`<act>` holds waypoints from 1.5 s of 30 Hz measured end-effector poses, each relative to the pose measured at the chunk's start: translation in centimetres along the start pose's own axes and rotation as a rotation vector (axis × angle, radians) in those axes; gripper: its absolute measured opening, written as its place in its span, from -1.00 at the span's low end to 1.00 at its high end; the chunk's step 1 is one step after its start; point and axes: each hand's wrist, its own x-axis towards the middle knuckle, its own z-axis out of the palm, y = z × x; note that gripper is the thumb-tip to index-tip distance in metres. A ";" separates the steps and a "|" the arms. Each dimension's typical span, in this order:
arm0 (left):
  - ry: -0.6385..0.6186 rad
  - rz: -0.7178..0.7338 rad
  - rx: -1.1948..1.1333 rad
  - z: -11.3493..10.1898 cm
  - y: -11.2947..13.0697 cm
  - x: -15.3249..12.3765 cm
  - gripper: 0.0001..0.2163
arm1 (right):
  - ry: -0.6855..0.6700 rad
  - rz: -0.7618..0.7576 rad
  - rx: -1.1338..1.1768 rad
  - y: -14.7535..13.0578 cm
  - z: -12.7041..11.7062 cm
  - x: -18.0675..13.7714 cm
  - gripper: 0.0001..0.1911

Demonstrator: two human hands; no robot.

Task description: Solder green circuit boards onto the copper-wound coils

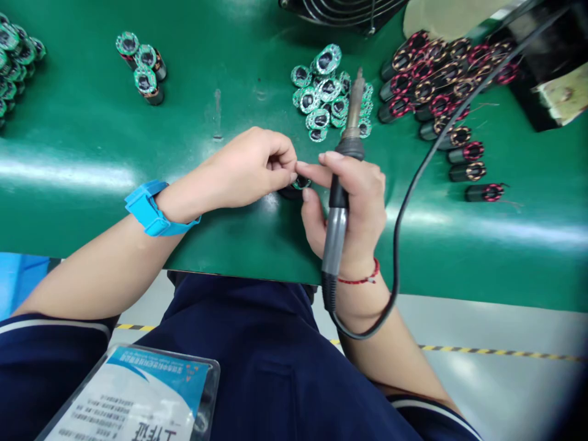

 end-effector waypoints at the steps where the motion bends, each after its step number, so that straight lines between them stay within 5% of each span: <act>1: 0.008 0.000 -0.003 0.0 0.0 0.0 -0.94 | 0.006 0.011 0.010 0.0 0.0 0.0 -0.48; 8: 0.065 0.017 0.037 0.2 0.0 -0.1 -0.89 | 0.039 0.074 0.122 0.1 0.3 -0.3 -0.54; 16: 0.081 -0.007 0.071 0.3 0.1 0.0 -0.89 | 0.307 0.225 0.273 0.1 0.5 -0.6 -0.65; 23: 0.082 -0.021 0.107 0.3 0.1 0.0 -0.90 | 0.623 0.130 0.406 0.2 0.5 -0.1 -0.69; 35: 0.092 -0.020 0.109 0.4 0.1 0.0 -0.89 | 0.528 0.162 0.437 -0.1 0.2 -0.3 -0.70; 45: 0.086 -0.043 0.122 0.4 0.2 0.0 -0.88 | 0.582 0.115 0.380 0.0 0.2 -0.1 -0.69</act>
